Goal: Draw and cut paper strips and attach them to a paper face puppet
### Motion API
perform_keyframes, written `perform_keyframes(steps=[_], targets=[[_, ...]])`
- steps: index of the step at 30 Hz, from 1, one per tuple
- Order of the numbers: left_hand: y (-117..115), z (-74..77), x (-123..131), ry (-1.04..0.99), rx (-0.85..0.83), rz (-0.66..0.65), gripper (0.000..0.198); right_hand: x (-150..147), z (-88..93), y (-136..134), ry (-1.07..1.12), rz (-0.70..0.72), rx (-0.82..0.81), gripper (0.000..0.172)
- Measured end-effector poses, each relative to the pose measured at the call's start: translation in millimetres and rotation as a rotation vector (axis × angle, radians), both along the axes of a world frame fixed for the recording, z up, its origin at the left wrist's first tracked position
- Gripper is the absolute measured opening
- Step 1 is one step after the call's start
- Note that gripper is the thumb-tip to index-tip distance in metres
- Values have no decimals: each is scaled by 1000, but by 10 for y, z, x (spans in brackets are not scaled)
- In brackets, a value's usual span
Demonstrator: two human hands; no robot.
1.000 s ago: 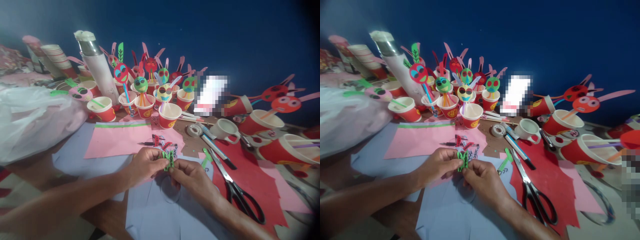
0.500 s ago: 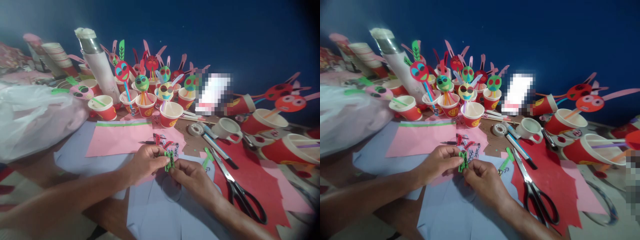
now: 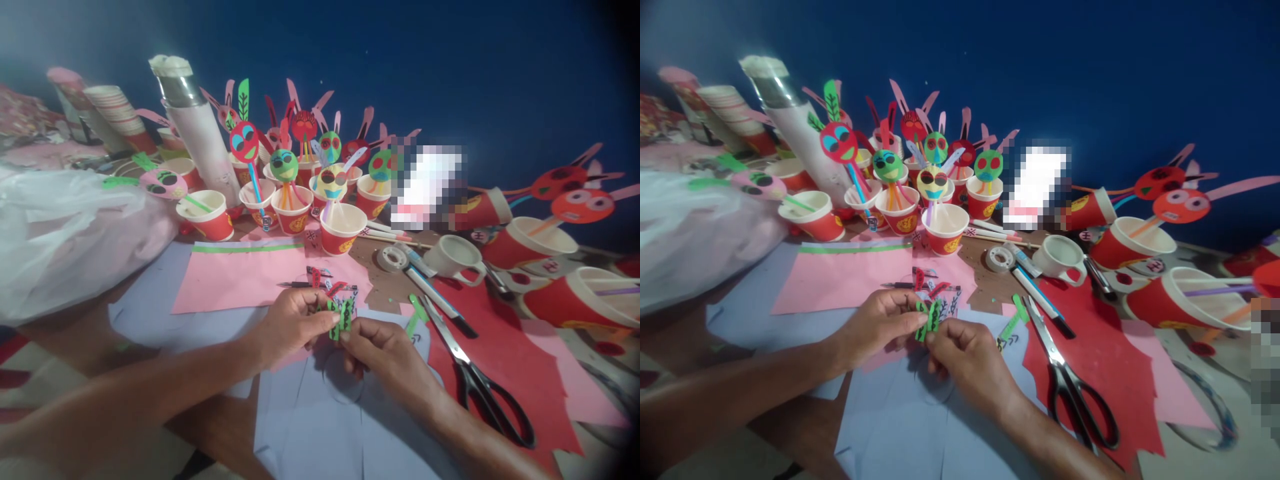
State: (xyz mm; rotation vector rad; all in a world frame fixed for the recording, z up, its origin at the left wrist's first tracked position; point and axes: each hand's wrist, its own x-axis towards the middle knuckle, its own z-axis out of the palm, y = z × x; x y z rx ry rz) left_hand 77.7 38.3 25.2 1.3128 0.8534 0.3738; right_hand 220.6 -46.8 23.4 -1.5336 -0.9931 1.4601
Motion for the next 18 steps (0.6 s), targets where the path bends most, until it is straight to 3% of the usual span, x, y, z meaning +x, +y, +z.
perform_keyframes(steps=[9,18], targets=[[-3,14,3,0,-15,2,18,-17,0,24,46,-13,-20,32],[8,-9,-5,7,95,25,17,19,-51,-3,28,-6,15,35]])
